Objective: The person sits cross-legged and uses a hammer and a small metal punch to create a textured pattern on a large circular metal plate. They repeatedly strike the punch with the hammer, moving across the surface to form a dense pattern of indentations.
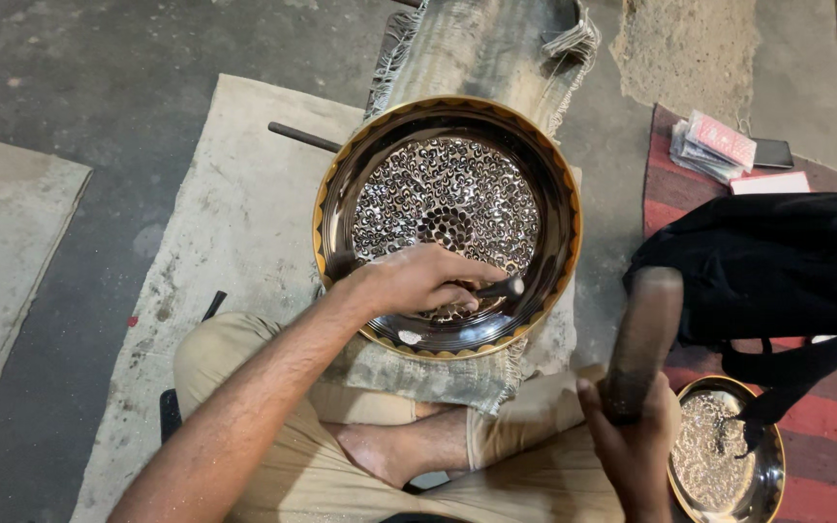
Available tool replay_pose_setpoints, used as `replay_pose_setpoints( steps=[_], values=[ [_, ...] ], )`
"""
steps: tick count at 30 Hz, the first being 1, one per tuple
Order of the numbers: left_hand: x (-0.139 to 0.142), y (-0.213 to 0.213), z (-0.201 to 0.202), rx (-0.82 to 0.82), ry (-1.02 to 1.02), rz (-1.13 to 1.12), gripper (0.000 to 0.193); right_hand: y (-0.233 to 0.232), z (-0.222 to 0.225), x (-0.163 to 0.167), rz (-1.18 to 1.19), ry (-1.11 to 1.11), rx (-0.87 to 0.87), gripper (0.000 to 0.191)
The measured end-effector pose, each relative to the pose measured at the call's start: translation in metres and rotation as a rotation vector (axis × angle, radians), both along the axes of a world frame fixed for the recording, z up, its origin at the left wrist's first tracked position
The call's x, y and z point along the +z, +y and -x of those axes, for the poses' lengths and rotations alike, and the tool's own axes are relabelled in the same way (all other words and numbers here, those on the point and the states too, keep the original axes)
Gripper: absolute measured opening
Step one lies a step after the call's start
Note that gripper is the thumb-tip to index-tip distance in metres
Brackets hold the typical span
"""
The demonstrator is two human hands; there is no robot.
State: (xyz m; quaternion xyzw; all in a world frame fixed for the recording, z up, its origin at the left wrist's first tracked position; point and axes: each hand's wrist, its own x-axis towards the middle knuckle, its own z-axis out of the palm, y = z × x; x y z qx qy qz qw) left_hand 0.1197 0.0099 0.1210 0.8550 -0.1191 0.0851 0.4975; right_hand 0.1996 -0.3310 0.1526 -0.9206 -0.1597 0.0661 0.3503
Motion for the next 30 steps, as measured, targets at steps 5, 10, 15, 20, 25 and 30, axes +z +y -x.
replay_pose_setpoints(
  steps=[5,10,15,20,25,30],
  values=[
    [0.001,0.0,0.001,0.006,0.045,-0.039,0.053,0.005,-0.004,-0.004,0.033,-0.314,0.212,0.045],
    [0.001,-0.003,-0.001,0.021,0.1,-0.064,0.055,0.012,-0.01,0.004,0.145,-0.42,0.24,0.06],
    [-0.004,-0.004,0.0,0.038,-0.004,-0.062,0.056,0.003,-0.007,0.027,0.4,-0.35,0.223,0.059],
    [-0.004,-0.004,0.015,0.126,0.05,0.039,0.058,-0.004,-0.002,0.028,0.122,-0.371,0.332,0.058],
    [-0.002,-0.003,0.017,0.013,0.052,0.014,0.052,-0.003,0.006,0.009,0.115,-0.293,0.329,0.053],
    [-0.004,-0.003,0.014,0.01,0.021,0.024,0.052,-0.002,0.002,-0.002,0.185,-0.296,0.302,0.063]
  ],
)
